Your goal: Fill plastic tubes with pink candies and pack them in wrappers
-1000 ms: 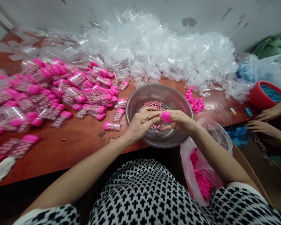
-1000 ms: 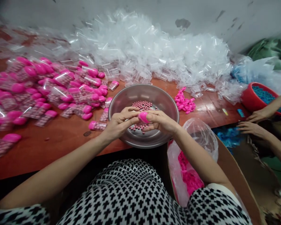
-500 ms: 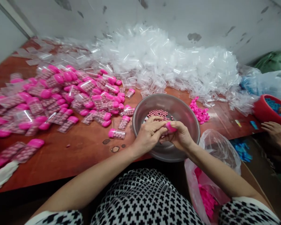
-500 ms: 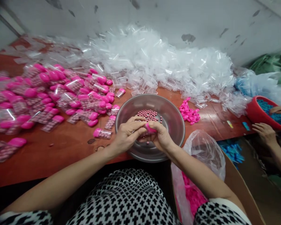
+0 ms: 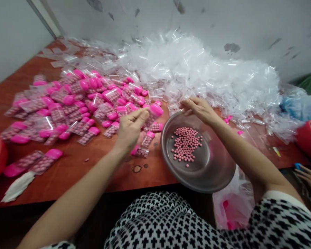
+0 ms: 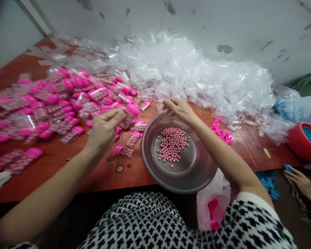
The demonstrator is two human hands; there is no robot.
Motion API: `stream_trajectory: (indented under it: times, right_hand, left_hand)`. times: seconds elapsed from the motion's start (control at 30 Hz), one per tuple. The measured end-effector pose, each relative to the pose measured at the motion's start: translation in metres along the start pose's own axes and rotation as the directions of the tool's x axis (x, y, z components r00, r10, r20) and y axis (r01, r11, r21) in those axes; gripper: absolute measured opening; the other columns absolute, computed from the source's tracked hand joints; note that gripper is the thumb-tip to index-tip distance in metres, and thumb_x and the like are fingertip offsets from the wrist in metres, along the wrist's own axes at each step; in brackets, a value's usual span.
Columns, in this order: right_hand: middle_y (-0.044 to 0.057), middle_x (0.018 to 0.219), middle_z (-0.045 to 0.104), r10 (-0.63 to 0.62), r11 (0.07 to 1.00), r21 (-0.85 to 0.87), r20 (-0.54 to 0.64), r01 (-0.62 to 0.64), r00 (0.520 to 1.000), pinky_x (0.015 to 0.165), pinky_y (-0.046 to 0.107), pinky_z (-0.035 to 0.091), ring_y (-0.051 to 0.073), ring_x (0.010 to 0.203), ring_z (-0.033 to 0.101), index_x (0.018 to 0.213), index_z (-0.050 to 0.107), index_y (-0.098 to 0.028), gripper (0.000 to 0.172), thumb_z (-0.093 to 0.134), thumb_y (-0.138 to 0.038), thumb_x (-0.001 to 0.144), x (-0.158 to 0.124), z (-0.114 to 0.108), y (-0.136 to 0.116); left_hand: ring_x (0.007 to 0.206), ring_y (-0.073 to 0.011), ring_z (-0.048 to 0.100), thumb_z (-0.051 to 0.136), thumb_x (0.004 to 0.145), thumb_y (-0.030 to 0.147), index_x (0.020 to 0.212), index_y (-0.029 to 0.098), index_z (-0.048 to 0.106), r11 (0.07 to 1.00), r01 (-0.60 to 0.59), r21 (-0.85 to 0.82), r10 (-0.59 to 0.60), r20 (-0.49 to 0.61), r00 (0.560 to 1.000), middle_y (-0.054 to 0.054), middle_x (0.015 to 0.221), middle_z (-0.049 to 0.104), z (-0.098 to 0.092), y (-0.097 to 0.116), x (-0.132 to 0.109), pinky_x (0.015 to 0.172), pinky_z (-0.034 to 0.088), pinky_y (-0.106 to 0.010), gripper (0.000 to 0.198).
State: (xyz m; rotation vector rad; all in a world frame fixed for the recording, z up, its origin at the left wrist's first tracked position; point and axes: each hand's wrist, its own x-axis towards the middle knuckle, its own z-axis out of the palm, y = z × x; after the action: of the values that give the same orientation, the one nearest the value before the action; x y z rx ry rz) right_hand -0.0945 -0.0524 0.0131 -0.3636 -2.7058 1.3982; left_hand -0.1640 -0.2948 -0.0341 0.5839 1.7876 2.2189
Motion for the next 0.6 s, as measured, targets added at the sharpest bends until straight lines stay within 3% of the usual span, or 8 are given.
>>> stream_trajectory:
  times: [0.03, 0.1, 0.17, 0.23, 0.33, 0.43, 0.53, 0.6]
  right_hand:
    - [0.011, 0.093, 0.073, -0.005, 0.972, -0.236, -0.011, 0.002, 1.0, 0.078, 0.03, 0.054, 0.021, 0.085, 0.069, 0.097, 0.069, -0.012, 0.056, 0.052, -0.064, 0.089, 0.021, -0.002, 0.003]
    - [0.015, 0.101, 0.073, 0.047, 0.766, -0.642, -0.012, -0.044, 0.999, 0.085, 0.034, 0.05, 0.027, 0.098, 0.068, 0.1, 0.071, -0.01, 0.043, 0.059, -0.049, 0.089, 0.058, 0.001, 0.009]
    - [0.021, 0.114, 0.07, 0.131, 0.537, -0.842, 0.014, -0.059, 0.991, 0.089, 0.038, 0.048, 0.033, 0.109, 0.065, 0.109, 0.07, -0.007, 0.042, 0.065, -0.042, 0.085, 0.088, 0.013, 0.014]
    - [0.025, 0.119, 0.068, 0.209, 0.453, -0.891, 0.069, -0.034, 0.976, 0.091, 0.04, 0.048, 0.035, 0.112, 0.063, 0.114, 0.069, -0.004, 0.051, 0.068, -0.044, 0.082, 0.108, 0.028, 0.019]
    - [0.025, 0.114, 0.069, 0.254, 0.483, -0.875, 0.129, -0.01, 0.959, 0.091, 0.04, 0.049, 0.034, 0.108, 0.064, 0.111, 0.07, -0.002, 0.054, 0.07, -0.045, 0.08, 0.124, 0.045, 0.028]
    - [0.022, 0.106, 0.072, 0.25, 0.513, -0.858, 0.121, -0.026, 0.961, 0.087, 0.037, 0.049, 0.031, 0.101, 0.066, 0.105, 0.072, -0.002, 0.045, 0.075, -0.034, 0.073, 0.13, 0.047, 0.032]
    - [0.02, 0.111, 0.071, 0.196, 0.55, -0.834, 0.089, -0.034, 0.977, 0.087, 0.035, 0.049, 0.029, 0.103, 0.065, 0.118, 0.065, -0.004, 0.052, 0.071, -0.026, 0.072, 0.124, 0.038, 0.029]
    - [0.019, 0.123, 0.066, 0.081, 0.628, -0.778, 0.078, 0.01, 0.994, 0.089, 0.033, 0.049, 0.026, 0.107, 0.064, 0.134, 0.052, -0.006, 0.063, 0.065, -0.024, 0.076, 0.109, 0.027, 0.023]
  left_hand:
    - [0.092, -0.0213, 0.069, 0.075, 0.078, 0.043, 0.088, 0.02, 0.078, 1.0, -0.02, -0.009, 0.02, -0.058, 0.998, -0.004, 0.09, 0.077, -0.01, -0.005, 0.01, 0.088, 0.053, -0.034, 0.026]
    - [0.091, -0.021, 0.068, 0.076, 0.075, 0.044, 0.086, 0.019, 0.077, 0.999, -0.038, -0.005, 0.037, -0.121, 0.992, -0.003, 0.086, 0.076, -0.027, -0.019, 0.027, 0.09, 0.053, -0.034, 0.027]
    - [0.091, -0.0217, 0.068, 0.075, 0.075, 0.044, 0.085, 0.018, 0.077, 0.997, -0.041, 0.068, 0.051, -0.164, 0.985, -0.003, 0.084, 0.076, -0.043, -0.033, 0.039, 0.091, 0.052, -0.036, 0.028]
    - [0.097, -0.0237, 0.068, 0.071, 0.077, 0.043, 0.09, 0.017, 0.077, 0.978, -0.046, 0.204, 0.086, -0.188, 0.978, -0.004, 0.091, 0.077, -0.059, -0.043, 0.046, 0.097, 0.05, -0.039, 0.029]
    - [0.116, -0.0271, 0.063, 0.067, 0.08, 0.04, 0.101, 0.017, 0.075, 0.907, -0.083, 0.413, 0.161, -0.157, 0.974, -0.008, 0.113, 0.074, -0.079, -0.049, 0.049, 0.108, 0.041, -0.043, 0.033]
    - [0.123, -0.0276, 0.058, 0.066, 0.082, 0.04, 0.106, 0.017, 0.074, 0.852, -0.145, 0.502, 0.228, -0.107, 0.968, -0.011, 0.123, 0.07, -0.082, -0.044, 0.042, 0.112, 0.037, -0.043, 0.035]
    - [0.12, -0.0264, 0.061, 0.064, 0.084, 0.04, 0.111, 0.016, 0.073, 0.854, -0.188, 0.486, 0.252, -0.069, 0.965, -0.011, 0.122, 0.07, -0.063, -0.031, 0.028, 0.11, 0.04, -0.041, 0.037]
    - [0.116, -0.0259, 0.063, 0.065, 0.084, 0.038, 0.113, 0.016, 0.073, 0.888, -0.185, 0.421, 0.219, -0.031, 0.975, -0.011, 0.12, 0.071, -0.041, -0.022, 0.019, 0.106, 0.045, -0.041, 0.037]
